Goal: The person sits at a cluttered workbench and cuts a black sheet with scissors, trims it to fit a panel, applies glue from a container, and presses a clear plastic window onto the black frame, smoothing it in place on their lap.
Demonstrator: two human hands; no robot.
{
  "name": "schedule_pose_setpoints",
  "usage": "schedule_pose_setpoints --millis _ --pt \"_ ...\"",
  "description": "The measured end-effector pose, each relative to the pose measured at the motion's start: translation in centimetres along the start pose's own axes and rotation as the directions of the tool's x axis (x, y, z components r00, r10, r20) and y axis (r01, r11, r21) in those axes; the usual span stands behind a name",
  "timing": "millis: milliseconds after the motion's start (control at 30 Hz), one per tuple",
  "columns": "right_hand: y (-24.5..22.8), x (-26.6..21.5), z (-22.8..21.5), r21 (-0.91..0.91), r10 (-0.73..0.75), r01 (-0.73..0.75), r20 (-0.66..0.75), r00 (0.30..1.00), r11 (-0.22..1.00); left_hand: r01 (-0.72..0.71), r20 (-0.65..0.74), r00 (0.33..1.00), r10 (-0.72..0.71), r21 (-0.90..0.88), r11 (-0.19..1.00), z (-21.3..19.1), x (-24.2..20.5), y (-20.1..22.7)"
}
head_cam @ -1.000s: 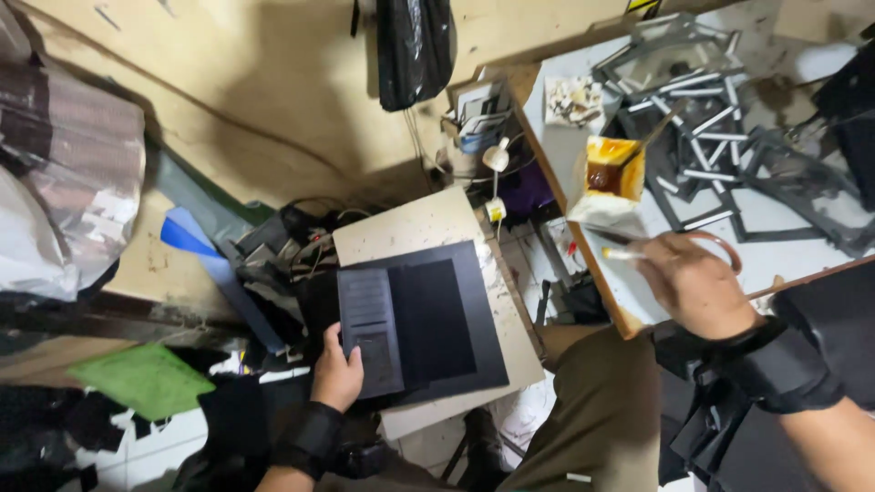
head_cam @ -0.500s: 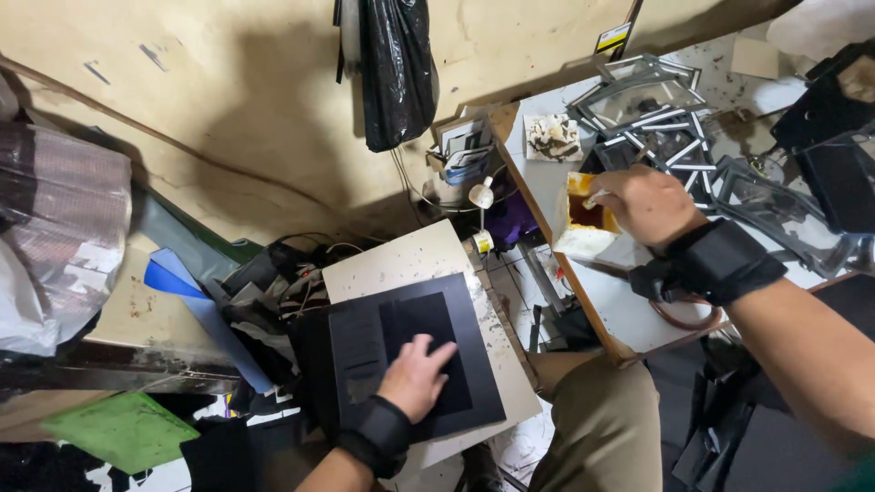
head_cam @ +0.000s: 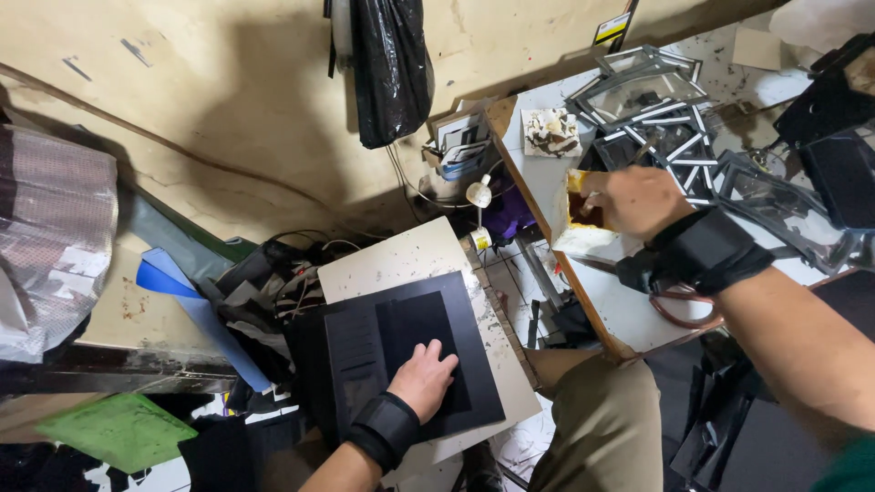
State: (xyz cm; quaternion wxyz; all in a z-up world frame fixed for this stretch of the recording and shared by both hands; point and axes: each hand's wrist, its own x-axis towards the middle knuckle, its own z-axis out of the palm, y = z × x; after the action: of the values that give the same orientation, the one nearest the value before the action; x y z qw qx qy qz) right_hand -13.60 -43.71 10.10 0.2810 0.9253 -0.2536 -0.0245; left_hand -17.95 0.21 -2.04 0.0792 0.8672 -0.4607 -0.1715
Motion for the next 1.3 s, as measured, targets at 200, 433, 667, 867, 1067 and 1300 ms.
schedule_pose_setpoints --millis 200,433,667,867,1067,1300 --pt "7.5 -2.8 -8.3 0.812 -0.436 0.324 -0.097 0.895 0.485 0.039 0.023 0.999 -0.038 -0.032 0.999 -2.2 0.0 1.6" --pt "7.5 -7.6 -12.7 0.885 -0.496 0.175 0.071 0.865 0.432 0.035 -0.039 0.998 -0.041 -0.143 0.989 0.4 0.5 0.6" --pt "0.4 -14.9 -14.2 0.901 -0.581 0.409 -0.257 0.772 0.146 0.147 -0.029 0.988 -0.151 -0.115 0.982 0.2 1.1 1.2" --pt "-10.6 -13.9 -7.8 0.852 -0.48 0.498 -0.373 0.794 0.162 0.195 -0.003 0.98 -0.198 -0.168 0.966 1.3 0.9 -0.1" --pt "-18.4 -11.2 -2.5 0.785 -0.498 0.457 -0.222 0.838 0.418 0.214 0.052 0.976 -0.209 -0.347 0.913 2.5 1.8 -2.7" --pt "-22.3 -9.0 -2.0 0.718 -0.52 0.411 -0.08 0.851 0.562 0.238 0.093 0.97 -0.224 -0.531 0.813 -0.7 1.0 -2.7"
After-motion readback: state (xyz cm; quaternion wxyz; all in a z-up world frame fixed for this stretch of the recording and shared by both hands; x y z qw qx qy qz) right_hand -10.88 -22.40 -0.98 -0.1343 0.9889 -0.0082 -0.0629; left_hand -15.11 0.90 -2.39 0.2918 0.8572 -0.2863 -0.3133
